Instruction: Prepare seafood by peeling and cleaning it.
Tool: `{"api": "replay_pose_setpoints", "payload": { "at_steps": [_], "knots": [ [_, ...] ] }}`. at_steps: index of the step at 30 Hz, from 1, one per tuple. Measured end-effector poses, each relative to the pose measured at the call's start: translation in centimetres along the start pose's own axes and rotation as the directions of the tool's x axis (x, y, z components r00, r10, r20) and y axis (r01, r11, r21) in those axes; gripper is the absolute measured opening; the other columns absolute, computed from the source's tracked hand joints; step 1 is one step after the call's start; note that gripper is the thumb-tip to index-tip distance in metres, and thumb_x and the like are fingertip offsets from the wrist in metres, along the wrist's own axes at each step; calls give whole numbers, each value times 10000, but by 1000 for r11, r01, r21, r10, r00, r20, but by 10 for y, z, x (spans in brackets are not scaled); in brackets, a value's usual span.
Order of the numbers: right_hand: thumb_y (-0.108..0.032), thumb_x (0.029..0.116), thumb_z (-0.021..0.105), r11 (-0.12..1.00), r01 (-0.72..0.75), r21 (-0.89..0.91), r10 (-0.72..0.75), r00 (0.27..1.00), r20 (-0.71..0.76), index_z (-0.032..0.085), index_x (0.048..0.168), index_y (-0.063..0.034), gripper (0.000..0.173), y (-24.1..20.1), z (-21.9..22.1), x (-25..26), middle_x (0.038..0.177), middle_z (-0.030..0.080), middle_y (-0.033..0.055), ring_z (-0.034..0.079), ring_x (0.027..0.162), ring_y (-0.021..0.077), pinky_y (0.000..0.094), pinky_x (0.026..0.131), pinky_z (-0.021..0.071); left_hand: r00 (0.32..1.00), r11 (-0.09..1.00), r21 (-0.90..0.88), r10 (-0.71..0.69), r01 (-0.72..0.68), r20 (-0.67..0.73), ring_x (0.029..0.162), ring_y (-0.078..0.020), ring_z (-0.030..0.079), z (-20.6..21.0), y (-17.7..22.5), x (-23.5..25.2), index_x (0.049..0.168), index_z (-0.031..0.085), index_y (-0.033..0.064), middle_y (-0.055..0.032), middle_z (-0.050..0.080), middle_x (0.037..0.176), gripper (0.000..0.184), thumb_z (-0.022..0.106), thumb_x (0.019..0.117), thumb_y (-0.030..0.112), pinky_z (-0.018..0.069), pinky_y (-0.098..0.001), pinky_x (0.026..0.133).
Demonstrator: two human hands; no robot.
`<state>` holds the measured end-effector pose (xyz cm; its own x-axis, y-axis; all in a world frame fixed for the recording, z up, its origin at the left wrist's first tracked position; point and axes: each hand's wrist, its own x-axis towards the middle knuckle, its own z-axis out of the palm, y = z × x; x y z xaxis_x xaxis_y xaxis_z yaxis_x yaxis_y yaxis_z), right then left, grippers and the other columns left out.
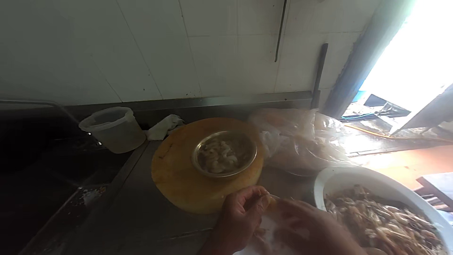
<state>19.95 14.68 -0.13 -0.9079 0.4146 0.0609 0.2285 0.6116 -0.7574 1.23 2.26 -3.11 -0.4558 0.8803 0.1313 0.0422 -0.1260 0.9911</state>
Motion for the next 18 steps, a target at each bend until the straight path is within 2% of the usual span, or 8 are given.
{"api": "replay_pose_setpoints", "payload": {
  "at_steps": [3, 5, 7, 10, 12, 13, 15, 18],
  "knots": [
    [-381, 988, 691, 990, -3, 143, 24, 989, -143, 700, 1190, -173, 291, 7, 10, 14, 998, 733, -85, 717, 855, 40, 240, 712, 639, 997, 996, 43, 72, -72, 22, 604, -118, 605, 8, -5, -3, 1095, 720, 67, -42, 689, 843, 159, 645, 1006, 175, 523, -252, 520],
    [-328, 986, 700, 961, 6, 278, 22, 995, -97, 726, 1076, -158, 194, 12, 12, 19, 915, 739, -63, 719, 754, 76, 267, 647, 642, 996, 996, 29, 82, -83, 20, 596, -119, 602, 12, -7, -5, 1094, 723, 62, -47, 687, 843, 155, 645, 1003, 161, 523, -250, 511],
    [-264, 982, 714, 918, 17, 396, 27, 994, -104, 725, 1067, -114, 173, 17, 12, 18, 905, 749, -13, 732, 725, 136, 315, 628, 657, 998, 997, -36, 67, -67, -6, 555, -121, 572, 13, -8, -5, 1090, 722, 38, -65, 672, 802, 155, 642, 1003, 139, 496, -248, 477],
    [-199, 993, 688, 911, 89, 403, 31, 959, -283, 714, 1094, -70, 166, 21, 2, 9, 927, 756, 34, 742, 732, 190, 364, 616, 668, 996, 998, -60, 16, -21, -86, 506, -121, 512, 10, -9, -3, 1078, 719, 27, -60, 612, 730, 166, 634, 1001, 148, 447, -249, 438],
    [-210, 1003, 684, 918, 104, 382, 42, 934, -355, 721, 1114, -63, 188, 21, -8, 3, 977, 759, 62, 757, 806, 223, 381, 680, 683, 998, 987, 155, -35, 43, -56, 585, -106, 586, 4, -11, -3, 1168, 742, 102, -30, 683, 859, 261, 678, 991, 283, 513, -250, 505],
    [-218, 1000, 691, 926, 110, 361, 34, 928, -371, 725, 1126, -71, 197, 22, -10, 2, 1017, 754, 62, 755, 844, 223, 372, 704, 682, 996, 957, 279, -84, 74, 24, 695, -70, 612, 2, -10, -3, 1303, 700, 163, 14, 699, 1050, 407, 691, 967, 393, 536, -234, 600],
    [-241, 993, 701, 938, 133, 321, -5, 929, -371, 737, 1125, -103, 194, 27, -8, 2, 1062, 727, 49, 734, 846, 202, 342, 680, 668, 972, 948, 309, -144, 81, 186, 702, -43, 579, 6, -10, -3, 1499, 541, 223, 42, 636, 1266, 705, 760, 888, 499, 508, -216, 589],
    [-229, 991, 707, 890, 155, 429, -4, 943, -332, 718, 1110, -67, 201, 30, 4, 4, 959, 703, 73, 684, 683, 188, 318, 543, 616, 967, 997, 78, -26, 6, 252, 716, -66, 596, 12, -6, -6, 1468, 565, 124, 12, 696, 1135, 676, 776, 899, 424, 502, -222, 590]
  ]
}}
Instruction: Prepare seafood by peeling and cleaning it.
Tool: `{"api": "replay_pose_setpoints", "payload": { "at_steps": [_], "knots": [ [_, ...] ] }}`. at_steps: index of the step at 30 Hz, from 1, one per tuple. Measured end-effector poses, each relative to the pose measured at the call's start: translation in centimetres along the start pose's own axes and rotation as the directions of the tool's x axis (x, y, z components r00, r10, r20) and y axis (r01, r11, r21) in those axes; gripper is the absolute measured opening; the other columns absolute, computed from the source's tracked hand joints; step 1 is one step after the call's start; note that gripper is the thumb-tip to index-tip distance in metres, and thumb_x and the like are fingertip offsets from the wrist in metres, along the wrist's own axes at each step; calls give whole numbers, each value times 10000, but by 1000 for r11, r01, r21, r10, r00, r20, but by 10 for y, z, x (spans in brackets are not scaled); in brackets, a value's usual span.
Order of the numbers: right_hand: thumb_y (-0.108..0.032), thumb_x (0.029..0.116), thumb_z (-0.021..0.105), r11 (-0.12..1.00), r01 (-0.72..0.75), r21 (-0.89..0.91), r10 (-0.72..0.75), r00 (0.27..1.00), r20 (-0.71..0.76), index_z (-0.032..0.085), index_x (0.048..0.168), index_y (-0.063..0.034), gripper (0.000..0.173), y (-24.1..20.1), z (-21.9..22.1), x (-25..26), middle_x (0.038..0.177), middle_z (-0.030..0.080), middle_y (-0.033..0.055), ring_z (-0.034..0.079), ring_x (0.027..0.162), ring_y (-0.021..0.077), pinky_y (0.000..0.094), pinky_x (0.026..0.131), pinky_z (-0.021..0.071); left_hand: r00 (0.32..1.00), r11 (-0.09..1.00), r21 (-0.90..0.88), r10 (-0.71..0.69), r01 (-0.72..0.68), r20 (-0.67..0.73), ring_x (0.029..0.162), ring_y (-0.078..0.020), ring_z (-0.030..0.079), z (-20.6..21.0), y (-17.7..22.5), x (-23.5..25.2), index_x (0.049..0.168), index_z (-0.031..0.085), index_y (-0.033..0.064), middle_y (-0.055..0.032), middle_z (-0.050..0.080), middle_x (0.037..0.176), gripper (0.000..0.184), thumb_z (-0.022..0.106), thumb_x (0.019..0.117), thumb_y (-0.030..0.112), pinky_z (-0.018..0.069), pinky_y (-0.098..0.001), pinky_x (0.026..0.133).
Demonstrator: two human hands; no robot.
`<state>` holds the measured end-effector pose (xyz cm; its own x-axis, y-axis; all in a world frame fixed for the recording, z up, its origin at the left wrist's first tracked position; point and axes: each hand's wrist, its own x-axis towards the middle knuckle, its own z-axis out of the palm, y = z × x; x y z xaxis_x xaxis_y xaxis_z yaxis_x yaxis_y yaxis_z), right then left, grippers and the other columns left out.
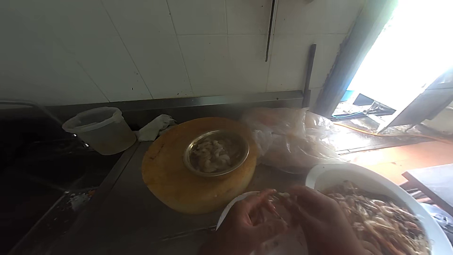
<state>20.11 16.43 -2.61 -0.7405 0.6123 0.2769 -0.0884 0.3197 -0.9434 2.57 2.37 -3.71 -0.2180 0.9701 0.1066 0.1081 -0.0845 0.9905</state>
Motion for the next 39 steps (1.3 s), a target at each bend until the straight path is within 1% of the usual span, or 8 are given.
{"api": "replay_pose_setpoints", "payload": {
  "at_steps": [3, 8, 12, 16, 24, 33, 36, 39],
  "knots": [
    [-204, 1003, 688, 988, -42, 146, 35, 998, 46, 686, 1099, -18, 211, 4, 6, -2, 908, 694, 107, 683, 688, 220, 352, 554, 618, 999, 999, -21, 27, -28, -21, 835, -122, 670, -1, 2, -2, 1325, 669, 83, -36, 703, 1097, 450, 704, 971, 359, 587, -276, 699],
    [-196, 990, 682, 983, -127, 131, 129, 992, -5, 675, 1113, -31, 206, 5, 1, -6, 926, 706, 111, 712, 746, 247, 383, 609, 644, 986, 837, 544, -33, -63, 166, 1271, -213, 519, 1, -11, -4, 1363, 644, 178, -33, 613, 1340, 541, 752, 877, 388, 467, -406, 1047],
    [-143, 987, 680, 970, -160, 183, 154, 987, 45, 659, 1123, -18, 186, 6, 2, -9, 992, 720, 136, 736, 832, 280, 419, 679, 666, 984, 933, 351, 134, -84, -121, 999, -71, 694, 8, -14, -1, 1047, 753, 150, 48, 735, 1027, 222, 677, 988, 350, 601, -295, 900],
    [-167, 978, 713, 977, -152, 151, 143, 987, 67, 681, 1092, -19, 189, 10, 7, -10, 979, 732, 120, 741, 810, 265, 402, 680, 668, 966, 967, 214, 179, -137, -188, 1092, -151, 689, 7, -12, -1, 1287, 715, 119, -41, 671, 1251, 316, 647, 1016, 270, 630, -315, 909],
    [-348, 964, 734, 956, 62, -286, -31, 993, 111, 709, 1209, -166, 306, 6, 0, -5, 1064, 724, -50, 715, 959, 90, 277, 775, 648, 947, 914, 363, 262, -181, -186, 1015, -84, 691, 4, -11, -2, 1094, 777, 135, 20, 727, 1057, 217, 652, 1014, 293, 605, -259, 897],
    [-271, 993, 690, 940, 205, -273, -148, 966, 214, 766, 998, -180, 118, -2, -4, 1, 936, 726, -59, 706, 814, 54, 235, 692, 636, 994, 970, 229, 97, -83, -50, 944, -84, 684, 1, -5, -4, 1101, 747, 110, 1, 706, 1057, 256, 625, 1030, 324, 599, -239, 824],
    [-186, 990, 675, 953, 211, -217, -194, 976, 99, 764, 1008, -142, 101, -8, -10, -4, 935, 731, -18, 719, 779, 123, 287, 646, 648, 992, 974, 228, 34, -5, -124, 880, -87, 693, -4, -2, -3, 1106, 742, 125, 13, 713, 1039, 233, 599, 1040, 297, 606, -243, 773],
    [-332, 1037, 627, 915, 198, -352, -152, 976, 154, 783, 1058, -198, 207, -8, -18, -9, 991, 740, -52, 709, 856, 75, 279, 732, 631, 970, 1000, 10, -15, 18, -244, 846, -192, 727, -8, 2, -1, 1130, 723, 45, -71, 736, 1001, 217, 637, 1022, 214, 640, -323, 772]
  ]
}}
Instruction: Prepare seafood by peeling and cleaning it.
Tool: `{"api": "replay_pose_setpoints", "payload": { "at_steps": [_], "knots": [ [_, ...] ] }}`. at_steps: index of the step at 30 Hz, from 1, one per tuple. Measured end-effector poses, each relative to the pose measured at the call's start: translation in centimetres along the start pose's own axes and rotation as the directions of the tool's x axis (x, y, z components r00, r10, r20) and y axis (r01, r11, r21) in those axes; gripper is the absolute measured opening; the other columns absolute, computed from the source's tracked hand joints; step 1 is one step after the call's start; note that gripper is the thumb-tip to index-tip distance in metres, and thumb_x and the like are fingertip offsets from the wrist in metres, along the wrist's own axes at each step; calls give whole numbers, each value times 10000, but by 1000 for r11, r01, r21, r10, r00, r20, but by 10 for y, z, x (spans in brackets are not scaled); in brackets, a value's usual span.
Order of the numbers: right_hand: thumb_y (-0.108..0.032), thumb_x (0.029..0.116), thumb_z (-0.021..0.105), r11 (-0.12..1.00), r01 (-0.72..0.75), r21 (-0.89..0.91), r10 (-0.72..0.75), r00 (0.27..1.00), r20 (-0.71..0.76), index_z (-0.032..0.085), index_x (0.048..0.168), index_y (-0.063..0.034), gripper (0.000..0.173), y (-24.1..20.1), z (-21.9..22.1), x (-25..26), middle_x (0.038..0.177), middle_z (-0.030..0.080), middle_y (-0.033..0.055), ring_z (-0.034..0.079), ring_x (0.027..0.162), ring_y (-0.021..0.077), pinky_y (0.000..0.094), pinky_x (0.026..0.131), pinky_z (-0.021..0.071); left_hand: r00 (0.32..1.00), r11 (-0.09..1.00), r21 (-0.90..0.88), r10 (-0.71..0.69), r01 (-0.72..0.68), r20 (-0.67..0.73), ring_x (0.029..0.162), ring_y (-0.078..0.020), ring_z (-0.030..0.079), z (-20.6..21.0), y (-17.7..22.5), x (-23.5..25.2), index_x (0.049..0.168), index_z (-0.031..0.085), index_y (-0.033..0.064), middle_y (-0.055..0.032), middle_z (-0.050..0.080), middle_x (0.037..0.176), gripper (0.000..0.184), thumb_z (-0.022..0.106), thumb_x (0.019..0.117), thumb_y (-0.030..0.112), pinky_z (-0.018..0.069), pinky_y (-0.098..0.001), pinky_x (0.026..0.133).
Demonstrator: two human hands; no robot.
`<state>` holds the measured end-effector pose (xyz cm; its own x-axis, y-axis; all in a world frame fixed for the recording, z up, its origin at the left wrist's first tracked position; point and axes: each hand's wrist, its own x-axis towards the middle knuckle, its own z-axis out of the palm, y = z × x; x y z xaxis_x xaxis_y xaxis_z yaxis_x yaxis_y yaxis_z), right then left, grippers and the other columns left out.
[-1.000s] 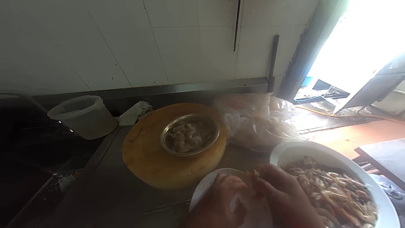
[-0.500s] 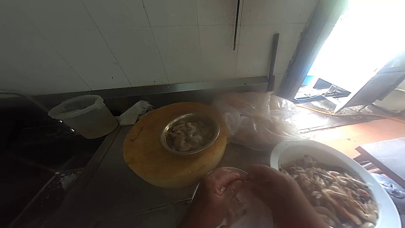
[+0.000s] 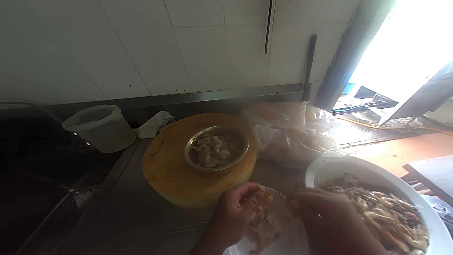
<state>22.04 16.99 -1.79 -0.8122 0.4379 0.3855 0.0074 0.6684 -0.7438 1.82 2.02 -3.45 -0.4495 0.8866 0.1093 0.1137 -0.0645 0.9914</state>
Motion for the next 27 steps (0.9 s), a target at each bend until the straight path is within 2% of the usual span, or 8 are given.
{"api": "replay_pose_setpoints", "payload": {
  "at_steps": [2, 4, 8, 13, 17, 20, 23, 27],
  "knots": [
    [-401, 1052, 582, 995, -29, -98, 37, 997, 74, 790, 1076, -227, 272, 3, 7, -3, 1046, 744, -76, 692, 945, 27, 269, 816, 601, 999, 993, -118, 15, -19, -39, 874, -263, 740, 3, 3, 1, 1130, 706, -2, -134, 731, 1006, 200, 648, 1011, 149, 653, -386, 818],
    [-321, 1035, 611, 991, -130, -18, 131, 991, 33, 768, 1120, -189, 222, 2, 20, -3, 1030, 742, -63, 708, 902, 34, 251, 781, 625, 994, 985, -140, 95, -102, -54, 913, -294, 744, 8, 2, 0, 1127, 691, -18, -157, 730, 1042, 178, 658, 997, 98, 656, -419, 847],
    [-205, 996, 703, 868, -188, 459, 235, 971, -47, 705, 1137, -37, 219, -6, 36, 5, 959, 744, 63, 742, 795, 214, 375, 694, 673, 941, 941, 107, 330, -322, -75, 953, -192, 727, 22, -8, -4, 1104, 718, 54, -70, 712, 1114, 161, 726, 955, 115, 660, -331, 820],
    [-140, 945, 720, 854, -196, 481, 284, 952, -116, 736, 1034, -42, 133, -4, 41, 9, 896, 749, 61, 744, 762, 196, 351, 666, 666, 832, 778, 371, 554, -507, -24, 1071, -164, 701, 30, -19, -7, 1076, 720, 81, -50, 708, 1129, 139, 727, 938, 101, 640, -321, 886],
    [-80, 880, 742, 839, -204, 504, 327, 930, -168, 767, 976, -28, 112, -3, 44, 8, 841, 752, 75, 734, 712, 183, 337, 657, 655, 819, 768, 369, 573, -523, -33, 1063, -166, 705, 36, -22, -9, 1046, 739, 86, -49, 716, 1107, 127, 746, 921, 104, 640, -319, 885],
    [-74, 884, 745, 839, -167, 518, 305, 933, -193, 770, 937, -25, 77, -1, 46, 7, 816, 748, 80, 730, 693, 178, 327, 642, 652, 890, 890, 138, 448, -436, -81, 935, -191, 733, 36, -16, -10, 1042, 737, 46, -80, 716, 1081, 159, 775, 888, 54, 672, -329, 780],
    [-93, 898, 743, 831, -128, 541, 260, 950, -175, 757, 926, -25, 75, 3, 44, 5, 807, 735, 79, 715, 692, 171, 324, 638, 640, 983, 956, -233, 184, -180, -8, 849, -236, 740, 30, -4, -11, 1075, 714, -26, -147, 733, 1019, 175, 743, 922, 55, 657, -376, 763],
    [-41, 904, 665, 744, -92, 662, 222, 968, -114, 725, 930, -22, 68, 4, 41, 4, 812, 701, 75, 705, 679, 174, 363, 616, 647, 978, 760, -624, -71, 180, 196, 775, -211, 706, 22, -4, -8, 1094, 705, -16, -161, 704, 952, 182, 709, 955, 101, 636, -396, 743]
  ]
}}
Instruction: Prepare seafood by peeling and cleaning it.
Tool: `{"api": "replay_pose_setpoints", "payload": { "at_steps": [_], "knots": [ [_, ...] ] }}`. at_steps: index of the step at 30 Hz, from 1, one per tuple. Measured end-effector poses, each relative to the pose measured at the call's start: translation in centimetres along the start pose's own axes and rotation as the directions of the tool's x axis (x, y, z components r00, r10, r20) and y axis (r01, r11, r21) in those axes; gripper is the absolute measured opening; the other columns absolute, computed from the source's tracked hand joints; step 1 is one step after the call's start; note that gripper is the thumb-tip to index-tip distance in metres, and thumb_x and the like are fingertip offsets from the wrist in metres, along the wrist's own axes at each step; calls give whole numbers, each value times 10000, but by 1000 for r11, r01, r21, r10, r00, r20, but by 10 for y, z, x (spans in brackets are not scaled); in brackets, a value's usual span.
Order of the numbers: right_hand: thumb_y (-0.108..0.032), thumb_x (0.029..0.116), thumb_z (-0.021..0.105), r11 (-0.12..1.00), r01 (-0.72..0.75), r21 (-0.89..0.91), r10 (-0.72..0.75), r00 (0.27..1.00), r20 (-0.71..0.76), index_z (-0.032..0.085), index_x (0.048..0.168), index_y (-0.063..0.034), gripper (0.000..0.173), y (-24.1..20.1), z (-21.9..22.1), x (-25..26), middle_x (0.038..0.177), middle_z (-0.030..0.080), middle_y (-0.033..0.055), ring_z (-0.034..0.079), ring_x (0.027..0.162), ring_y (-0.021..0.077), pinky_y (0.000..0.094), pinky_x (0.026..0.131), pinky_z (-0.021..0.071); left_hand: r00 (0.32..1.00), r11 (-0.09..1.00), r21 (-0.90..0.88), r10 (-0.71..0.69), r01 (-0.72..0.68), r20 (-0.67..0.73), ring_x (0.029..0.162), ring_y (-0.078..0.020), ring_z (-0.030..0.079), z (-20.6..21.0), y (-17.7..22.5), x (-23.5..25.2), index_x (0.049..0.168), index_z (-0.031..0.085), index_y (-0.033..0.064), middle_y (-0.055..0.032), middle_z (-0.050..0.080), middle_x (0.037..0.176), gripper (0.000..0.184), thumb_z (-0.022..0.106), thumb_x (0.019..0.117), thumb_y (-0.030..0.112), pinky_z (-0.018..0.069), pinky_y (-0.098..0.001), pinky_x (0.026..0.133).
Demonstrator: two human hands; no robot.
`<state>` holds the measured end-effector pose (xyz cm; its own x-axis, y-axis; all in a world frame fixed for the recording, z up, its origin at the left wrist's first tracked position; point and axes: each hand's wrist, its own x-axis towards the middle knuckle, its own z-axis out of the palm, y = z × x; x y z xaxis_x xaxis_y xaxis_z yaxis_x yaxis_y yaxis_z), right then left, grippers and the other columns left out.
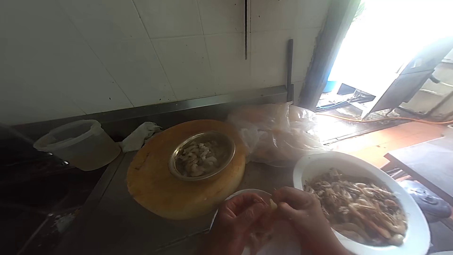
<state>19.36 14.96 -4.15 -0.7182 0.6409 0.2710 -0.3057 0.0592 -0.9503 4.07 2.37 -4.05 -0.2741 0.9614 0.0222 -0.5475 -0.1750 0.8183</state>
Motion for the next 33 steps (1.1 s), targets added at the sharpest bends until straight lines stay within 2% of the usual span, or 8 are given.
{"api": "replay_pose_setpoints", "payload": {
  "at_steps": [3, 6, 8, 15, 21, 26, 30, 33],
  "knots": [
    [-71, 949, 593, 998, -34, 46, 34, 999, 5, 692, 893, -38, 120, 3, 2, 0, 753, 650, 64, 660, 621, 175, 375, 568, 621, 994, 987, 159, 48, -31, -103, 774, -225, 705, 3, -1, 0, 1187, 689, -16, -170, 703, 982, 256, 697, 973, 124, 640, -399, 704],
    [-97, 981, 608, 996, -84, 12, 84, 996, -38, 671, 894, -29, 127, 2, 4, -1, 713, 638, 74, 669, 584, 202, 406, 540, 636, 877, 662, 704, 465, -255, -120, 803, -170, 709, 4, -11, 0, 1196, 702, 35, -56, 703, 985, 326, 764, 927, 209, 646, -300, 652],
    [-121, 991, 624, 994, -87, -62, 82, 993, -80, 675, 912, -26, 134, 2, 6, -1, 722, 657, 84, 682, 591, 216, 399, 541, 638, 824, 549, 751, 566, -368, -10, 783, -161, 705, 5, -10, 0, 1128, 734, 45, -55, 690, 989, 266, 769, 930, 219, 651, -295, 639],
    [-175, 1029, 640, 980, -52, -192, 59, 998, 28, 706, 1007, -27, 163, -2, 9, 0, 844, 732, 73, 734, 683, 203, 375, 604, 668, 946, 677, 702, 323, -223, -11, 896, -170, 718, -3, -7, 0, 1156, 729, 53, -58, 695, 1080, 240, 714, 969, 204, 655, -304, 741],
    [-119, 1028, 628, 997, -8, -81, 9, 1000, 18, 690, 1029, 19, 151, -13, 2, -6, 837, 702, 117, 720, 674, 245, 424, 598, 667, 970, 891, 417, 232, -180, -76, 816, -259, 725, -2, 5, -2, 1166, 673, -52, -168, 716, 972, 232, 614, 1010, 110, 646, -395, 749],
    [-58, 1006, 639, 987, 56, -151, -55, 998, 13, 698, 1094, -2, 120, -20, -9, -19, 849, 703, 94, 695, 630, 205, 377, 550, 647, 955, 925, 326, 253, -193, -153, 771, -245, 710, -7, 6, 0, 1121, 652, -52, -165, 684, 919, 206, 599, 1002, 107, 640, -390, 721],
    [-103, 977, 655, 843, 90, -531, 51, 968, 246, 738, 1246, -193, 295, -16, -15, -23, 1173, 706, 23, 708, 965, 126, 315, 755, 642, 963, 916, 357, 239, -182, -124, 720, -208, 674, -11, 7, 1, 1069, 652, -25, -127, 657, 869, 177, 585, 1005, 126, 621, -360, 686],
    [-143, 937, 708, 778, 145, -611, 10, 970, 243, 675, 1313, -173, 379, -13, -6, -16, 1245, 683, 22, 689, 1090, 119, 312, 846, 641, 979, 858, 485, 201, -170, -12, 693, -188, 654, -11, 8, -1, 1079, 681, 3, -97, 665, 864, 196, 591, 1016, 166, 597, -338, 637]
  ]
}}
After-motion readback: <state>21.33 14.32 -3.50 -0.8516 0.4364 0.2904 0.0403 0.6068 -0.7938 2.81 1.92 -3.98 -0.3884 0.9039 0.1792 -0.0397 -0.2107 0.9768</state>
